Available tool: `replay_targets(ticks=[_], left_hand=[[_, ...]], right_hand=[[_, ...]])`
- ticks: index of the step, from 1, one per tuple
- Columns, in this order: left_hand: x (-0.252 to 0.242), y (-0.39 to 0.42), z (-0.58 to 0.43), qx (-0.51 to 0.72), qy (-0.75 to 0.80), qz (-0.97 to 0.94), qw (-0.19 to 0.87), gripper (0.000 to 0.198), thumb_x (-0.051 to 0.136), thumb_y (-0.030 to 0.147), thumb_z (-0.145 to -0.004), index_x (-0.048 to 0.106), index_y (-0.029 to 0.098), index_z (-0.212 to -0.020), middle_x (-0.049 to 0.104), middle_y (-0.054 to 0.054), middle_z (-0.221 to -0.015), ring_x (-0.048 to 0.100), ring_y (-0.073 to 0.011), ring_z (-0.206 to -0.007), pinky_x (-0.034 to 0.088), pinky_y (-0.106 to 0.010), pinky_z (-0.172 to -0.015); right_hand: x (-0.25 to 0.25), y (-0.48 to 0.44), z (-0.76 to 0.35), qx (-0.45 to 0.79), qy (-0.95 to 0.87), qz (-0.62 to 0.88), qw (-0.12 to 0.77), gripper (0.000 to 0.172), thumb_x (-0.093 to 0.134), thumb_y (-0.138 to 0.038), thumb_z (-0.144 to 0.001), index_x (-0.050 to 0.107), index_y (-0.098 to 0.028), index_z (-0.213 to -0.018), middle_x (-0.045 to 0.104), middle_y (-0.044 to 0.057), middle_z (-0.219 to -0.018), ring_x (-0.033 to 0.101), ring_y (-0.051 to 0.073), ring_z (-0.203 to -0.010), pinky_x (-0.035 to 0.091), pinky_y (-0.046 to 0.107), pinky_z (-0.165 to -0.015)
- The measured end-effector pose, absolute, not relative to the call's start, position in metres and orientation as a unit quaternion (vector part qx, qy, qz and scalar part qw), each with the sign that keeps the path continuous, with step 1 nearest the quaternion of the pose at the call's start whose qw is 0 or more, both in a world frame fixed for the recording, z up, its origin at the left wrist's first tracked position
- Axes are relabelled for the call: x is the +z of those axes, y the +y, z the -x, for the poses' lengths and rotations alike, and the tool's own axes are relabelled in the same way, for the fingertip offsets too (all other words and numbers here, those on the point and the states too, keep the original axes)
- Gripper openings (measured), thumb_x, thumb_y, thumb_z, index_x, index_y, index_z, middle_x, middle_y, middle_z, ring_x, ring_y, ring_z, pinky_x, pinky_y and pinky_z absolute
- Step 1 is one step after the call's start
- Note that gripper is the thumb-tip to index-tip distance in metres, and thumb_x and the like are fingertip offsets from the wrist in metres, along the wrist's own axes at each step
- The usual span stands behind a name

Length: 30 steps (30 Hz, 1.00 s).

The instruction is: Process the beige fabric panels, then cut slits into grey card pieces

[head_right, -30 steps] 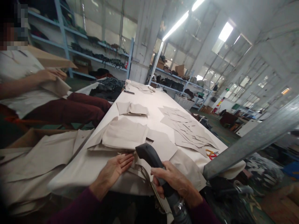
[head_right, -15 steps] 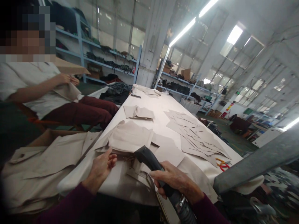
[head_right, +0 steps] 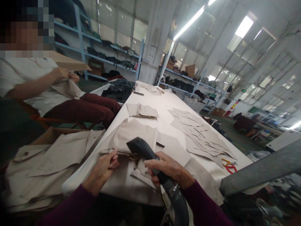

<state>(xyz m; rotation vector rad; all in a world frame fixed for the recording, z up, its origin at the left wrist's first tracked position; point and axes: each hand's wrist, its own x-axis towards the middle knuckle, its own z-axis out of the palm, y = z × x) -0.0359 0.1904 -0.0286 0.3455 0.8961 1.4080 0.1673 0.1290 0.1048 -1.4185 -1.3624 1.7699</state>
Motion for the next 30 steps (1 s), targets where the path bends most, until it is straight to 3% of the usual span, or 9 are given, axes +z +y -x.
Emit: replay_targets(ticks=[3,6,12,19,23,30], left_hand=[[-0.033,0.190,0.038,0.627,0.357,-0.154,0.675,0.041,0.078,0.031,-0.055,0.041,0.016,-0.051,0.044,0.007,-0.042,0.027,-0.0001,-0.030,0.020,-0.016,-0.033],[-0.035,0.190,0.038,0.628,0.348,-0.159,0.678,0.043,0.079,0.032,-0.053,0.040,0.016,-0.051,0.044,0.007,-0.041,0.027,0.0000,-0.030,0.020,-0.016,-0.033],[-0.034,0.191,0.040,0.613,0.362,-0.165,0.683,0.042,0.080,0.030,-0.052,0.041,0.015,-0.053,0.044,0.008,-0.042,0.027,0.0002,-0.029,0.021,-0.016,-0.033],[-0.036,0.192,0.040,0.603,0.376,-0.163,0.684,0.035,0.076,0.025,-0.057,0.043,0.015,-0.054,0.045,0.007,-0.044,0.028,-0.0001,-0.030,0.023,-0.016,-0.034],[-0.036,0.193,0.041,0.604,0.379,-0.161,0.682,0.035,0.076,0.024,-0.059,0.043,0.015,-0.053,0.044,0.007,-0.043,0.028,0.0002,-0.030,0.023,-0.015,-0.035],[-0.037,0.193,0.039,0.601,0.401,-0.163,0.672,0.037,0.077,0.027,-0.058,0.044,0.014,-0.051,0.046,0.006,-0.044,0.029,-0.0004,-0.030,0.024,-0.016,-0.035]], right_hand=[[0.116,0.118,-0.187,0.599,-0.461,0.594,0.276,0.027,0.063,-0.038,-0.080,0.047,-0.017,-0.088,0.055,-0.003,-0.066,0.047,0.006,-0.045,0.037,0.017,-0.039],[0.112,0.114,-0.192,0.592,-0.453,0.618,0.250,0.027,0.063,-0.038,-0.079,0.048,-0.017,-0.088,0.055,-0.003,-0.065,0.048,0.007,-0.045,0.038,0.018,-0.039],[0.079,0.133,-0.161,0.672,-0.484,0.525,0.194,0.026,0.065,-0.037,-0.076,0.052,-0.015,-0.074,0.054,-0.002,-0.064,0.047,0.006,-0.044,0.040,0.018,-0.039],[0.110,0.138,-0.189,0.648,-0.434,0.550,0.298,0.026,0.063,-0.037,-0.079,0.050,-0.016,-0.089,0.051,-0.004,-0.063,0.043,0.005,-0.043,0.035,0.016,-0.038],[0.114,0.115,-0.220,0.606,-0.402,0.618,0.300,0.024,0.060,-0.036,-0.082,0.051,-0.016,-0.090,0.051,-0.004,-0.064,0.044,0.005,-0.043,0.035,0.016,-0.038],[0.074,0.125,-0.209,0.619,-0.387,0.626,0.277,0.027,0.062,-0.040,-0.080,0.051,-0.015,-0.086,0.055,-0.002,-0.065,0.048,0.006,-0.043,0.039,0.018,-0.038]])
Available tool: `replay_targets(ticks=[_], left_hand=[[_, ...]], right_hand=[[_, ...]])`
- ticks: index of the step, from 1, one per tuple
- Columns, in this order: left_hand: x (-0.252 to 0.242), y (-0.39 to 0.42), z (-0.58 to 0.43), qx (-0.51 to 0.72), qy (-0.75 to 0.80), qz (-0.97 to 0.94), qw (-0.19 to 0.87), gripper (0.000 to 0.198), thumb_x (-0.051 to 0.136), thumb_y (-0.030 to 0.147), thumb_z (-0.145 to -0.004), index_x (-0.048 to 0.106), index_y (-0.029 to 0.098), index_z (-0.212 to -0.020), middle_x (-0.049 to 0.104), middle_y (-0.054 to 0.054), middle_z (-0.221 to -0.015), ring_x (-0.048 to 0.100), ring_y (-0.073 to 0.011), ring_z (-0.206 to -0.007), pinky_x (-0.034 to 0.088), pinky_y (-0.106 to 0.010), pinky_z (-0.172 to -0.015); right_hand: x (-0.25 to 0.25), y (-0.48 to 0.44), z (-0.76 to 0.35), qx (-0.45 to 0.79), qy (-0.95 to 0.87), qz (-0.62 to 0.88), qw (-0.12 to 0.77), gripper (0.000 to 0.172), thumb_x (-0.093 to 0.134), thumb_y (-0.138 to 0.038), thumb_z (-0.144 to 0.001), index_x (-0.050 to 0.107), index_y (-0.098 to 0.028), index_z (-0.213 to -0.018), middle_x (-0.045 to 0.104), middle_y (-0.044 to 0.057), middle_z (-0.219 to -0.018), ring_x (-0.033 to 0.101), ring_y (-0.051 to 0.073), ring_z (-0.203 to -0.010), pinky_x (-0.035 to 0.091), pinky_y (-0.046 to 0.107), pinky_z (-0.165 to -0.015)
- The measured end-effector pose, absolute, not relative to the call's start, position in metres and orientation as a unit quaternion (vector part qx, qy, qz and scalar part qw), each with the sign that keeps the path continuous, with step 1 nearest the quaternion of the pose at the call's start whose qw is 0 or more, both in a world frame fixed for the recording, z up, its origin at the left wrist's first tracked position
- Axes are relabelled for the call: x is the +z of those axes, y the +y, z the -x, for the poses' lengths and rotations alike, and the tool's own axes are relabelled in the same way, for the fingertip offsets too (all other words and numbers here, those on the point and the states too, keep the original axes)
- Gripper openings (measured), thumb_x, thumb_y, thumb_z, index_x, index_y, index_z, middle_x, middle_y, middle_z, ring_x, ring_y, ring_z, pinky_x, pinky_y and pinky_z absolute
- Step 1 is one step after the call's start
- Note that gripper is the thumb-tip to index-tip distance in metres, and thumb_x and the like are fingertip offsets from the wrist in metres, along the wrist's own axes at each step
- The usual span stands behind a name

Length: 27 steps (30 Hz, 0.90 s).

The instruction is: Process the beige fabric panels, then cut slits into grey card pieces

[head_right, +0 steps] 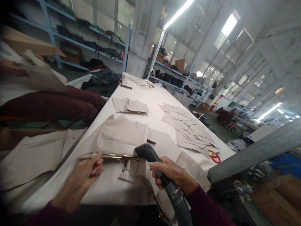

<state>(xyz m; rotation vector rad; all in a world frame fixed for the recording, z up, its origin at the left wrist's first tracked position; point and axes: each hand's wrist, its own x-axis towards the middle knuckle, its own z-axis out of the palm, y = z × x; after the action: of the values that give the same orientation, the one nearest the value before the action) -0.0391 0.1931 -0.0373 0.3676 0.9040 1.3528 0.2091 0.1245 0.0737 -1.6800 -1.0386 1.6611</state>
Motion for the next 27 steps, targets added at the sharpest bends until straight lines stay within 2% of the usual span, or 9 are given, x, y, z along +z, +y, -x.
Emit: replay_targets(ticks=[5,8,12,17,23,25,27], left_hand=[[-0.038,0.191,0.037,0.612,0.412,-0.169,0.654,0.035,0.078,0.025,-0.054,0.044,0.014,-0.049,0.048,0.004,-0.044,0.031,-0.0013,-0.031,0.026,-0.017,-0.035],[-0.036,0.191,0.036,0.613,0.409,-0.171,0.654,0.035,0.078,0.025,-0.053,0.045,0.014,-0.050,0.049,0.004,-0.044,0.032,-0.0012,-0.031,0.026,-0.017,-0.034],[-0.033,0.189,0.035,0.620,0.411,-0.174,0.645,0.034,0.077,0.024,-0.053,0.045,0.014,-0.050,0.050,0.004,-0.044,0.032,-0.0014,-0.031,0.026,-0.017,-0.034],[-0.033,0.186,0.033,0.618,0.409,-0.179,0.647,0.033,0.078,0.025,-0.051,0.048,0.014,-0.050,0.050,0.004,-0.044,0.032,-0.0019,-0.030,0.026,-0.017,-0.033],[-0.032,0.187,0.035,0.602,0.427,-0.210,0.642,0.036,0.080,0.030,-0.048,0.048,0.014,-0.050,0.051,0.003,-0.046,0.034,-0.0031,-0.033,0.028,-0.018,-0.036],[-0.032,0.181,0.040,0.557,0.458,-0.271,0.638,0.034,0.076,0.039,-0.054,0.052,0.014,-0.052,0.053,0.001,-0.048,0.038,-0.0062,-0.034,0.029,-0.020,-0.036],[-0.033,0.171,0.047,0.507,0.513,-0.414,0.555,0.032,0.067,0.045,-0.066,0.058,0.015,-0.059,0.055,-0.002,-0.049,0.043,-0.0107,-0.036,0.032,-0.024,-0.038]], right_hand=[[0.071,0.171,-0.206,0.562,-0.423,0.617,0.353,0.029,0.064,-0.040,-0.076,0.052,-0.015,-0.076,0.054,-0.002,-0.061,0.049,0.008,-0.044,0.041,0.018,-0.037],[0.086,0.165,-0.215,0.561,-0.421,0.608,0.373,0.028,0.063,-0.041,-0.078,0.052,-0.015,-0.078,0.052,-0.003,-0.060,0.047,0.006,-0.042,0.039,0.017,-0.037],[0.100,0.128,-0.216,0.587,-0.389,0.613,0.358,0.028,0.064,-0.040,-0.078,0.051,-0.016,-0.083,0.055,-0.003,-0.065,0.049,0.006,-0.045,0.040,0.017,-0.039],[0.077,0.131,-0.201,0.599,-0.405,0.616,0.313,0.029,0.063,-0.041,-0.077,0.052,-0.015,-0.076,0.053,-0.003,-0.058,0.047,0.007,-0.041,0.040,0.018,-0.037],[0.069,0.179,-0.211,0.553,-0.425,0.602,0.389,0.027,0.061,-0.038,-0.080,0.050,-0.015,-0.072,0.051,-0.004,-0.055,0.047,0.007,-0.040,0.039,0.018,-0.036],[0.080,0.171,-0.219,0.552,-0.426,0.592,0.405,0.027,0.060,-0.039,-0.080,0.050,-0.015,-0.075,0.050,-0.004,-0.056,0.047,0.006,-0.041,0.039,0.017,-0.037],[0.091,0.150,-0.225,0.563,-0.425,0.582,0.404,0.027,0.061,-0.039,-0.080,0.051,-0.014,-0.077,0.051,-0.004,-0.059,0.046,0.005,-0.042,0.039,0.017,-0.038]])
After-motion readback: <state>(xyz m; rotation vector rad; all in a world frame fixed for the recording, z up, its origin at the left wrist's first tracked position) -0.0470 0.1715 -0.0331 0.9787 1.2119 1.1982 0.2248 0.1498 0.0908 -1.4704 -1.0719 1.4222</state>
